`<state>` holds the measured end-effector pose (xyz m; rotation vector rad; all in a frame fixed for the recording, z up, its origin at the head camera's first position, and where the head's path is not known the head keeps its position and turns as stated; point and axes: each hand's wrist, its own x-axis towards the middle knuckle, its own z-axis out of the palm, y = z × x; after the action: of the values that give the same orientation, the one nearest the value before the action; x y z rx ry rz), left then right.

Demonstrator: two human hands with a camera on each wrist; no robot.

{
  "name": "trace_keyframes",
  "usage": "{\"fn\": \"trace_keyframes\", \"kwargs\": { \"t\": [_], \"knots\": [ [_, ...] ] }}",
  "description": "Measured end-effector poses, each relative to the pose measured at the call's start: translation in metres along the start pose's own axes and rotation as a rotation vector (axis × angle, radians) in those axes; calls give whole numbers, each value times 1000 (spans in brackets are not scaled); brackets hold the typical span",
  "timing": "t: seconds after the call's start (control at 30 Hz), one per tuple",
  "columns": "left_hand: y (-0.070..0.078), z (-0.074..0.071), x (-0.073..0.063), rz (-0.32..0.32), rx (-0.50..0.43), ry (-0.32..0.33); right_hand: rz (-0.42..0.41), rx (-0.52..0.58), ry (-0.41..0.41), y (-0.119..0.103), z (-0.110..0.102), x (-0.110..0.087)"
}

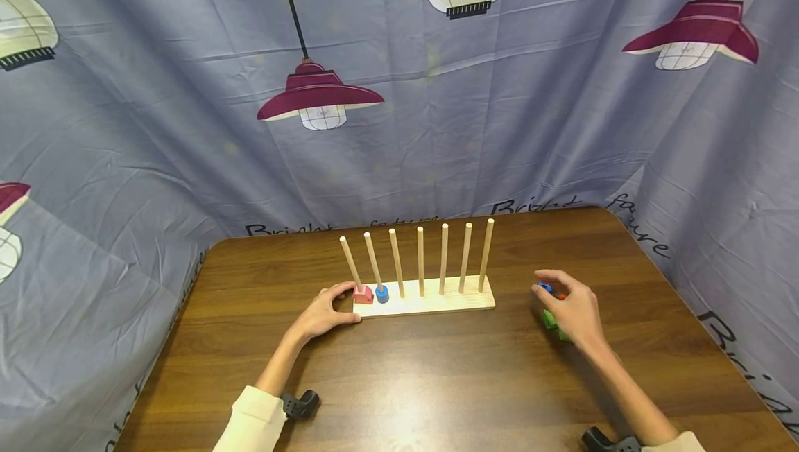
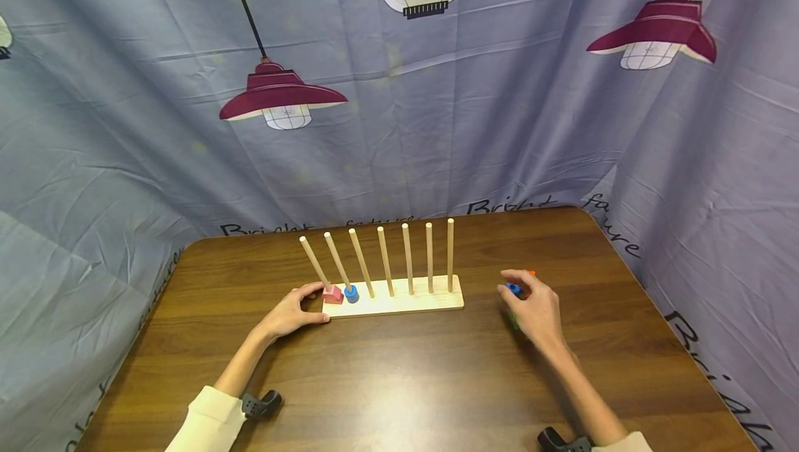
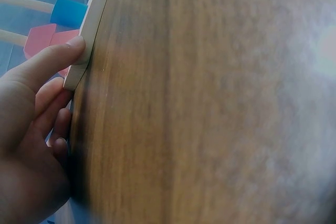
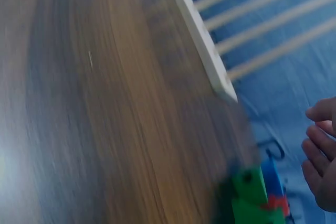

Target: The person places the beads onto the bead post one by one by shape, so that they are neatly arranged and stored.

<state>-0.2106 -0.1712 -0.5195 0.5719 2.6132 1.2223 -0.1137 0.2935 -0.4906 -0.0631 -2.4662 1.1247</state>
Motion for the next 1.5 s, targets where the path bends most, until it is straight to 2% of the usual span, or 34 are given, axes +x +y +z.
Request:
{"fn": "trace_keyframes", "kwargs": {
  "t": [0.23,0.6,0.8,1.07,1.3,1.5],
  "knots": [
    [0,-1,0,-33,-11,-12,81,-94,36,25,-19,8],
    [2,-1,0,-36,-19,-11,119,-111,-19,42,-18,14],
    [1,0,1,-60,-38,-6,127,-131,-44,45,-17,17],
    [0,1,1,-35,-9,-2,130,-160,-59,49,-13,22],
    [3,-1,1,-58,-52,-10,140,-157,-76,51,-11,23],
    [3,-1,0,-59,-49,-8,144,-142,-26,43,-19,26]
  ]
}}
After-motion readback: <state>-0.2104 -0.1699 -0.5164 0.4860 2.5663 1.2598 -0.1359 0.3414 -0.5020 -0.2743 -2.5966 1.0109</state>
